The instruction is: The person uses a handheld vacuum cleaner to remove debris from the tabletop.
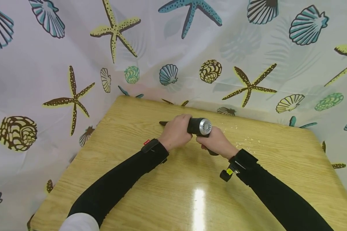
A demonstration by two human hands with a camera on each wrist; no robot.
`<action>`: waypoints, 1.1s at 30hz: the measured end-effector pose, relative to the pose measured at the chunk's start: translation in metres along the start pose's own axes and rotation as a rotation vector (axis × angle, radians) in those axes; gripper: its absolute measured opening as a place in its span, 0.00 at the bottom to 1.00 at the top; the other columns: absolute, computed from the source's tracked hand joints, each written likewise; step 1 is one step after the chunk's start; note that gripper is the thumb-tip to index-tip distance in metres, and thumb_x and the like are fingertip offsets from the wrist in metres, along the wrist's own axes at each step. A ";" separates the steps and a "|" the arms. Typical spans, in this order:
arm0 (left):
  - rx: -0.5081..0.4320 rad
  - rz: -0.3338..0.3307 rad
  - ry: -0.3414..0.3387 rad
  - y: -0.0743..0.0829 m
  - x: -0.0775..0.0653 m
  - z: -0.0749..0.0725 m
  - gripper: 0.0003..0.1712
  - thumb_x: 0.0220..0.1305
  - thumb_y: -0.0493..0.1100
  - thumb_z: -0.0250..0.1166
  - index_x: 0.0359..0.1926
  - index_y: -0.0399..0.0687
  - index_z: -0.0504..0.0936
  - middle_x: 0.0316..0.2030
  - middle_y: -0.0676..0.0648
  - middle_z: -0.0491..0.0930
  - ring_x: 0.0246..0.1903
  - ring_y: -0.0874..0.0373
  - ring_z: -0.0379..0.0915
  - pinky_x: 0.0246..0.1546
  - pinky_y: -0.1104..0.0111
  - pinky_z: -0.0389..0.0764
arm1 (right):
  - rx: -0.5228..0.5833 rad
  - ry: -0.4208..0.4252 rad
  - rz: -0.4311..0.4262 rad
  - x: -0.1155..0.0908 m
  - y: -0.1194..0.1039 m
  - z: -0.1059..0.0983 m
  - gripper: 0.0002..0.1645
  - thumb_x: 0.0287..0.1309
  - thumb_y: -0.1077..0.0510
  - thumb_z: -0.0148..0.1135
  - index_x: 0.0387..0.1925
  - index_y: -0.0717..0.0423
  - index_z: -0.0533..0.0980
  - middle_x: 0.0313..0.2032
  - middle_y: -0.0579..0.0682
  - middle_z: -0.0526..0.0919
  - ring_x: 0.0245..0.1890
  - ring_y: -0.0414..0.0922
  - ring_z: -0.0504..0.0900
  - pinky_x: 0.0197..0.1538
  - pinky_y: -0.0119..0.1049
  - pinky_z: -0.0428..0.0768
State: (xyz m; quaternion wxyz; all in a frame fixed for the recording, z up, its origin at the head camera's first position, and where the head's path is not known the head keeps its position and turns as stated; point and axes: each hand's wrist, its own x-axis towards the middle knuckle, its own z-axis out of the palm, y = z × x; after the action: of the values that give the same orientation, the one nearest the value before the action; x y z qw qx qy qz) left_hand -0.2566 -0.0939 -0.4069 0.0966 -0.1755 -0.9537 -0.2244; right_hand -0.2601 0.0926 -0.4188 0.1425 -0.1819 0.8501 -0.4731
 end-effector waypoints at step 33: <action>0.059 0.103 -0.017 0.039 0.006 0.018 0.31 0.47 0.43 0.68 0.55 0.44 0.73 0.46 0.47 0.77 0.40 0.58 0.71 0.38 0.62 0.79 | -0.036 0.054 0.056 -0.044 0.012 -0.027 0.27 0.54 0.59 0.60 0.57 0.58 0.70 0.21 0.58 0.78 0.26 0.65 0.77 0.25 0.41 0.73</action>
State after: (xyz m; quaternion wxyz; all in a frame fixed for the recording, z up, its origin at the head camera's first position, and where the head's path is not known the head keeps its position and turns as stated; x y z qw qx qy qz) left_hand -0.2496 -0.0512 -0.4061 0.1050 -0.2234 -0.9504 -0.1894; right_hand -0.2344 0.1381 -0.4122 0.1295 -0.1476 0.8668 -0.4584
